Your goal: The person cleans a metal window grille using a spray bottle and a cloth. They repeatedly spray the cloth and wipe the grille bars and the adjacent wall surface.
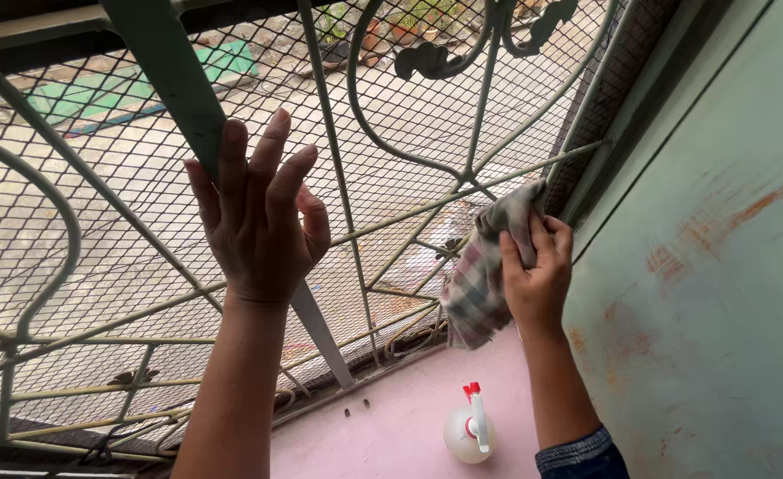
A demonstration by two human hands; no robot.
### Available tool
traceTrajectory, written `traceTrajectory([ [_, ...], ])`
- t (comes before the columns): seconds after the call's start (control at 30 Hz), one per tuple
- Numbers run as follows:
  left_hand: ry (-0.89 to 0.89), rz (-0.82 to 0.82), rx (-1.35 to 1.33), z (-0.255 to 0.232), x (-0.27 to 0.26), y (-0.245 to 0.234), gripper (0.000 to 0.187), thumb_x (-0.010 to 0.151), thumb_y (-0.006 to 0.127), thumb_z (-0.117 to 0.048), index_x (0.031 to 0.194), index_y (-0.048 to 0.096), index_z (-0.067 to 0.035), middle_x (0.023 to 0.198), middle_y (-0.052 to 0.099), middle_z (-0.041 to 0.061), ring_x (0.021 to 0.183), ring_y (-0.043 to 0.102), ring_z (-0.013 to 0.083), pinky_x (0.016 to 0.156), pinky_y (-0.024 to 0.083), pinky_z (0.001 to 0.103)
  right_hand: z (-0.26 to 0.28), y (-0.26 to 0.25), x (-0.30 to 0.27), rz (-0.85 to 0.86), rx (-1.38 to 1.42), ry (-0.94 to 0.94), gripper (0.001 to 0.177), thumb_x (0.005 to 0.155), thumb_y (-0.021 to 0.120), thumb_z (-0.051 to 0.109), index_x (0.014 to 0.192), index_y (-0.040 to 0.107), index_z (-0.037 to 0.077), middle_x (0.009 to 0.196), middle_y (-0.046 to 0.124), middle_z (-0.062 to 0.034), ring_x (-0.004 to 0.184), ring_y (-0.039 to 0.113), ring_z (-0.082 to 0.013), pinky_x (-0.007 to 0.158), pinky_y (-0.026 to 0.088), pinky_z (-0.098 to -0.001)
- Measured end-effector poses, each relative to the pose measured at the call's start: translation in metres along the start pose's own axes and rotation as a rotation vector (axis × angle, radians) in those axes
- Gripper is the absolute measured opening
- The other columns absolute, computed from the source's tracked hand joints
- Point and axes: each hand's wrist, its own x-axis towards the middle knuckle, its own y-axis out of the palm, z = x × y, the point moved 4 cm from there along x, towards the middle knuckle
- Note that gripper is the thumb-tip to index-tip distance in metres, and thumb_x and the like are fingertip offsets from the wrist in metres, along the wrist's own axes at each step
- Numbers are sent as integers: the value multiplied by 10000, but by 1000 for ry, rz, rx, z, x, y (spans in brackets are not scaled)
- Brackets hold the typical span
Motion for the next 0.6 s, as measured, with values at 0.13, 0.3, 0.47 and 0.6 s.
traceTrajectory([
  [0.13,-8,-22,-2,0,4,0,447,1054,521,-77,1464,506,-253,1646,530,3,1626,222,224,1353,-28,440,19,41,-21,-177,-106,-161,514,991,707,233,1402,572,-44,1290,537,-234,1149,600,-408,971,510,-466],
  [0.3,-11,-10,-6,1,3,-2,461,1019,527,-73,1451,515,-235,1634,527,25,1609,237,242,1330,-25,455,-4,73,-86,-48,99,0,458,1011,634,226,1346,554,-76,1253,536,-238,1147,609,-406,966,513,-462],
  [0.47,-18,-16,-2,-3,10,-10,450,1018,533,-76,1443,524,-224,1621,535,29,1601,249,246,1325,-3,461,-22,88,-127,261,-63,98,444,955,634,262,1295,614,-23,1212,568,-214,1071,638,-380,901,542,-455],
  [0.6,-13,-46,-74,-4,13,-14,407,1017,539,-61,1403,546,-190,1579,560,45,1590,280,265,1322,227,472,-16,82,-127,527,-94,248,523,892,681,297,1356,616,63,1195,597,-153,1053,654,-370,900,544,-455],
])
